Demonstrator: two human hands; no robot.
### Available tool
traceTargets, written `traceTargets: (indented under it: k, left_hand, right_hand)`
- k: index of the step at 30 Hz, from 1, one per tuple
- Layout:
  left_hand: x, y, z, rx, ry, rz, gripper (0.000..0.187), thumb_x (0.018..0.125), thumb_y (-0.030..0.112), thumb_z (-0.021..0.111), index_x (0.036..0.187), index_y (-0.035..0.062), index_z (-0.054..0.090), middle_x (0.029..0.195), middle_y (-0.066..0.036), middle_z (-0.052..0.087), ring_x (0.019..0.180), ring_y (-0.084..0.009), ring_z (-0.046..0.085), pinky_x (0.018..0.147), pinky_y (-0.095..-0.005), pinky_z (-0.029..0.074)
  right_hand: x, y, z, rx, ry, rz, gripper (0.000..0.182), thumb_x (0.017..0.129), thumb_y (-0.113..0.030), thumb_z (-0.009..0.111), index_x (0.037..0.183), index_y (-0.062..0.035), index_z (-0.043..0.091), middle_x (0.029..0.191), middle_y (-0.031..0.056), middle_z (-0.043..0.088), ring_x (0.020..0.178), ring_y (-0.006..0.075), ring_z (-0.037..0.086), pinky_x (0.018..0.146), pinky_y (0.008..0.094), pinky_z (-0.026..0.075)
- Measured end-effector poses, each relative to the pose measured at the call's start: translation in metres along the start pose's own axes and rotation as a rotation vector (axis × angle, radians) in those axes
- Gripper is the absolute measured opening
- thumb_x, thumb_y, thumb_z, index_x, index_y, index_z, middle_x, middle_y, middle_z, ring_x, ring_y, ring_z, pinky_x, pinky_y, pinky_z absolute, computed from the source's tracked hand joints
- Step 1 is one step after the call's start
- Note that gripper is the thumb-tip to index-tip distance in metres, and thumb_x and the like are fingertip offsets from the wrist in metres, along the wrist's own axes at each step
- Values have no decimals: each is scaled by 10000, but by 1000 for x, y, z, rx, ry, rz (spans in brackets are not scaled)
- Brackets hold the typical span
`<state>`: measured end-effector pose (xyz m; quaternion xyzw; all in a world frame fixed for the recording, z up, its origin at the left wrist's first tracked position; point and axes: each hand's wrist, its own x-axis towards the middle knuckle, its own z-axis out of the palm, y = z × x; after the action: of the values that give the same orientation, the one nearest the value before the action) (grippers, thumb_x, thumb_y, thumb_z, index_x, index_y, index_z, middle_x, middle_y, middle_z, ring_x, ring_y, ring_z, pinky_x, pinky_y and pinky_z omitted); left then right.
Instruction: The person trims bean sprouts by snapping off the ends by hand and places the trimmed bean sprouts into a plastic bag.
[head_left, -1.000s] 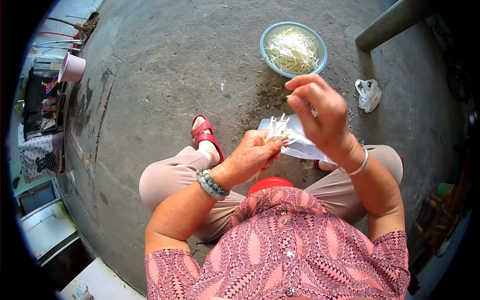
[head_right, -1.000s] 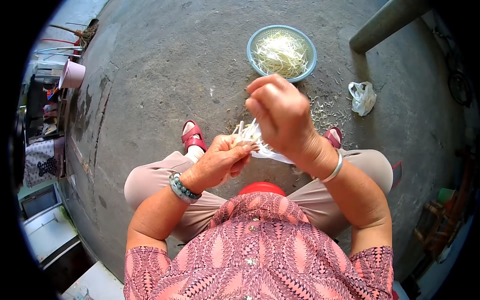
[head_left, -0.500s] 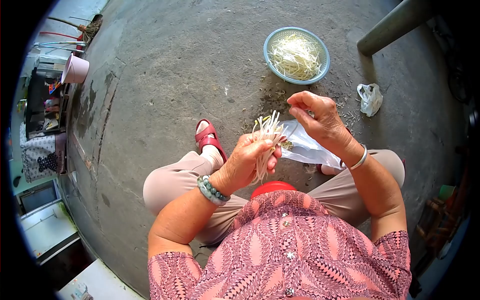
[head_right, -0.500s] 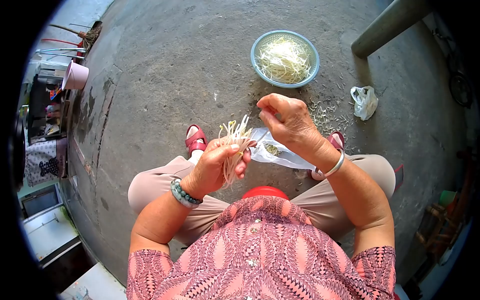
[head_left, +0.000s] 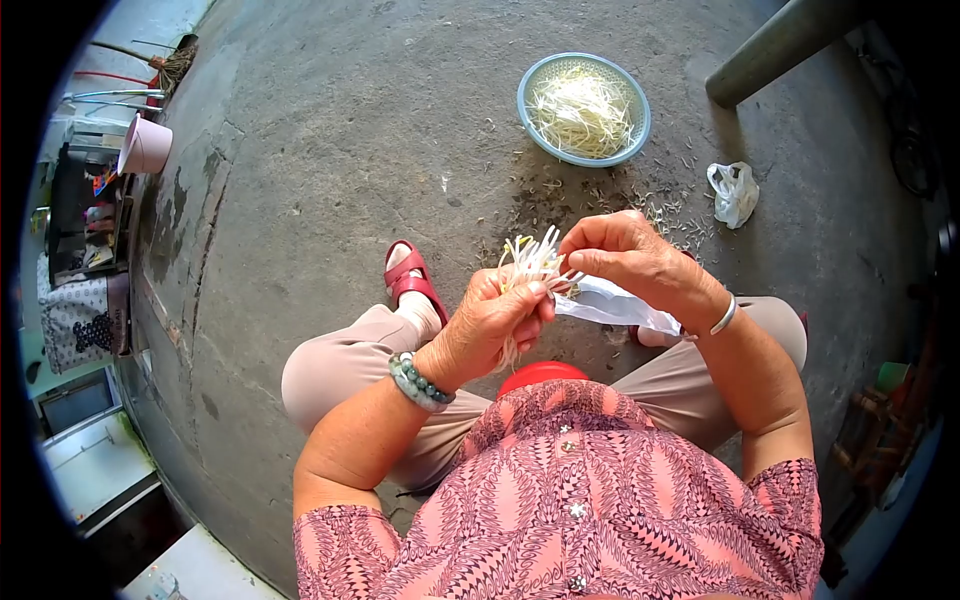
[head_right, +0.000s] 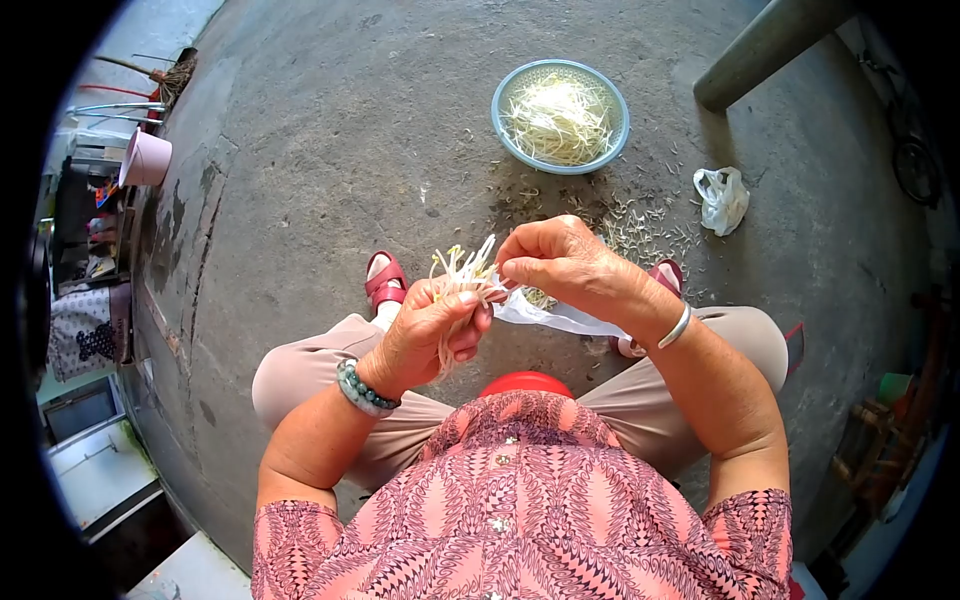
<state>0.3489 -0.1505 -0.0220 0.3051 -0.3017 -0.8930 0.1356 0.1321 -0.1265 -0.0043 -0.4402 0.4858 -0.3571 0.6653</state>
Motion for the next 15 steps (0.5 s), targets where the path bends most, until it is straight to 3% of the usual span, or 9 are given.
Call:
traceTargets:
  k: [8, 15]
  left_hand:
    - [2, 0, 0, 61, -32, -36, 257, 937, 258, 509, 1035, 33, 585, 746, -9, 580, 472, -38, 400, 431, -188, 355]
    - [3, 2, 8, 26, 77, 41, 270, 945, 254, 494, 1095, 40, 564, 795, -29, 602, 510, -49, 460, 443, -182, 369]
  right_hand:
    - [0, 6, 1, 148, -100, 56, 129, 846, -52, 596, 902, 60, 629, 811, 62, 650, 774, 101, 591, 726, 248, 486]
    - [-3, 3, -1, 40, 15, 23, 152, 831, -105, 646, 839, 45, 624, 728, 13, 608, 653, 53, 515, 549, 212, 409]
